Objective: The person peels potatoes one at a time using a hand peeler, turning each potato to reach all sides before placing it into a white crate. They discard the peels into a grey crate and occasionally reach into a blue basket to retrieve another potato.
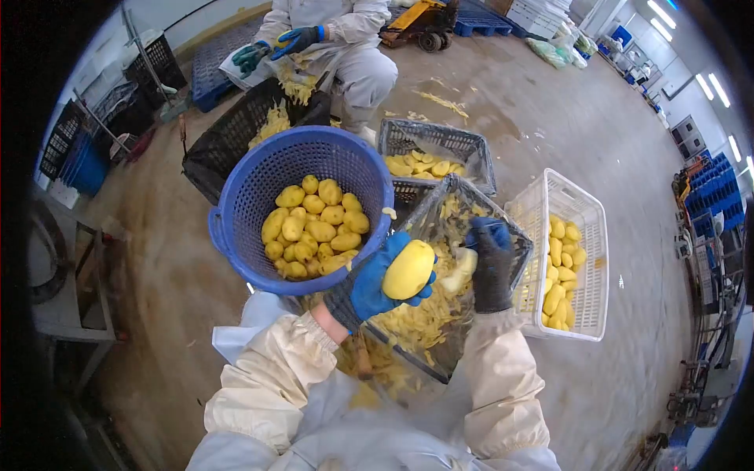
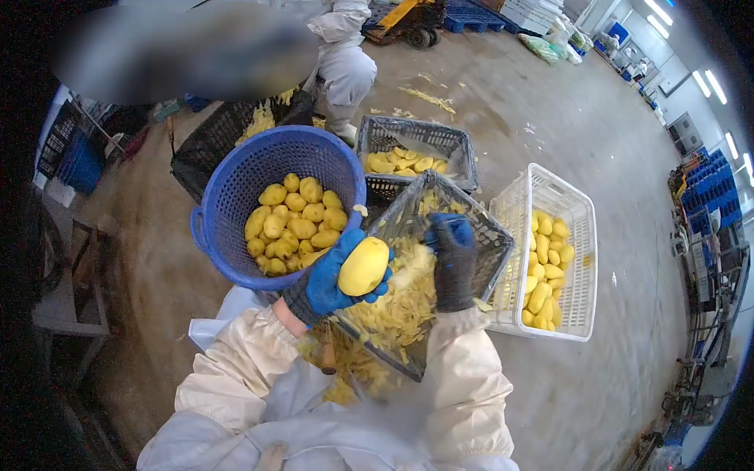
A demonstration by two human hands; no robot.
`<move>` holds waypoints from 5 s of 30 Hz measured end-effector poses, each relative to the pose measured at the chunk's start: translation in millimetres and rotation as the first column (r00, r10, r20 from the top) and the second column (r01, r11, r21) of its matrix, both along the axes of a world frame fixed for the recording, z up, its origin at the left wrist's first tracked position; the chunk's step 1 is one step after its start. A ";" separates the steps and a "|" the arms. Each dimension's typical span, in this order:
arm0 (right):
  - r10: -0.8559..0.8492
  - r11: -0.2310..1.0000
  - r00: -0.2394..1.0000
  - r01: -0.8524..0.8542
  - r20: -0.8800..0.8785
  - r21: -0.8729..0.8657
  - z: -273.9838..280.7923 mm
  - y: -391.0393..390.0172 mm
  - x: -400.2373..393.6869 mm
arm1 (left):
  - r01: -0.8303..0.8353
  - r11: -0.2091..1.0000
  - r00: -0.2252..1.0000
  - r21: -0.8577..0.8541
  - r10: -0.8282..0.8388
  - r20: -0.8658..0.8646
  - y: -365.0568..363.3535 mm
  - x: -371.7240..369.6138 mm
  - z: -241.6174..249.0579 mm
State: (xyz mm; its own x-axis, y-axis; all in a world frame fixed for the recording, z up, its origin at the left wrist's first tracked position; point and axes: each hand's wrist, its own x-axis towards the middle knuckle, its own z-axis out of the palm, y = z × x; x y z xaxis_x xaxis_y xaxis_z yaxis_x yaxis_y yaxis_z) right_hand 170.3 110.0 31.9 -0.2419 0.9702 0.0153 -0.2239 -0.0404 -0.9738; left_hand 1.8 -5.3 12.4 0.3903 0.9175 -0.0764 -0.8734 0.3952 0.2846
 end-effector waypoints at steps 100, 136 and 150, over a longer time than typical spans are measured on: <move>0.024 0.998 0.999 -0.027 -0.041 -0.064 24.1 -9.0 6.9 | -0.191 0.979 0.981 -0.066 0.191 -0.013 -4.7 0.8 14.1; 0.253 0.958 0.963 -0.263 -0.097 -0.117 43.9 -36.5 -3.4 | -0.094 0.955 0.371 0.280 0.295 -0.881 1.0 10.2 20.0; 0.272 0.962 0.956 -0.268 0.110 -0.054 32.2 -37.4 -3.7 | -0.034 0.741 -0.052 0.671 0.669 -0.742 2.9 7.5 6.8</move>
